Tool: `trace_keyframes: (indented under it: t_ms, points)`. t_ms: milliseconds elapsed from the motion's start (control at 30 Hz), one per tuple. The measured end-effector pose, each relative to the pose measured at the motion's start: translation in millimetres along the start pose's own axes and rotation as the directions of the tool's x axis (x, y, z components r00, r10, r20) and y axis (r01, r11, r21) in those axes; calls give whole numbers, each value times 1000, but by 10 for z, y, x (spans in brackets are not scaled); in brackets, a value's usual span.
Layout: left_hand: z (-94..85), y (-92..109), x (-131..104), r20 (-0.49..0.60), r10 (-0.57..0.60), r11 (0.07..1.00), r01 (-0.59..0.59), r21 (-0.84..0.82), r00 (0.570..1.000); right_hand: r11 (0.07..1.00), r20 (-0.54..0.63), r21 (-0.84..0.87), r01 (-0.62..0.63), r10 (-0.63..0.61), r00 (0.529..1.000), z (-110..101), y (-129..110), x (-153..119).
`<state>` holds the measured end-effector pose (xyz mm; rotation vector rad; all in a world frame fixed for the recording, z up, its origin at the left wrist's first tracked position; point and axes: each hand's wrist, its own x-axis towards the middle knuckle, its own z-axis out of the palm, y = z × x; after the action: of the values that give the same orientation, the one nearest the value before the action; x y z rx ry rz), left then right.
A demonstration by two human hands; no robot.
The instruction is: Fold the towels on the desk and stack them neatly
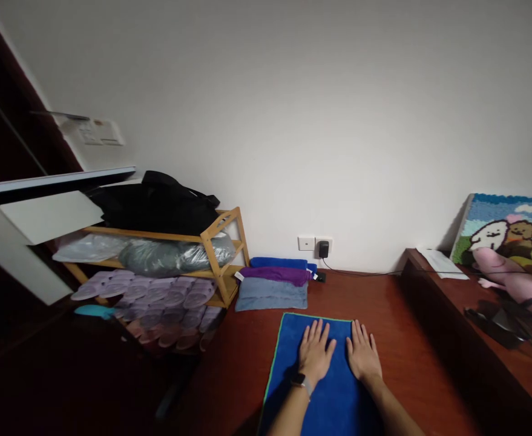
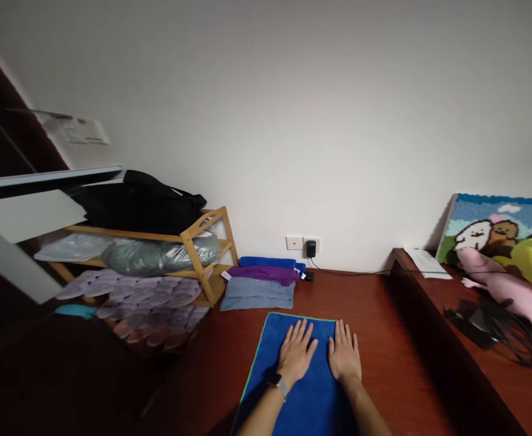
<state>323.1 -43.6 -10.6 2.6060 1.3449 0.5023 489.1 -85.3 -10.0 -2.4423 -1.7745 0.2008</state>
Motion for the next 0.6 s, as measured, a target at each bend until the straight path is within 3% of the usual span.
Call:
trace_keyframes:
  t_ms: [167, 267, 467, 600]
  points:
    - [-392, -692, -136, 13, -202, 976, 200, 85, 979, 1000, -3, 12, -14, 14, 1000, -33, -24, -11]
    - [-486, -900, -200, -11, -239, 963, 238, 124, 971, 1000, 11, 16, -26, 26, 1000, -50, -34, -19]
    - [-472, -923, -203, -47, -255, 953, 259, 154, 966, 1000, 8, -16, -22, 23, 1000, -56, -43, -17]
    - [-479, -700, -26, -93, -224, 963, 235, 135, 970, 1000, 10, -11, -20, 20, 1000, -63, -40, -13]
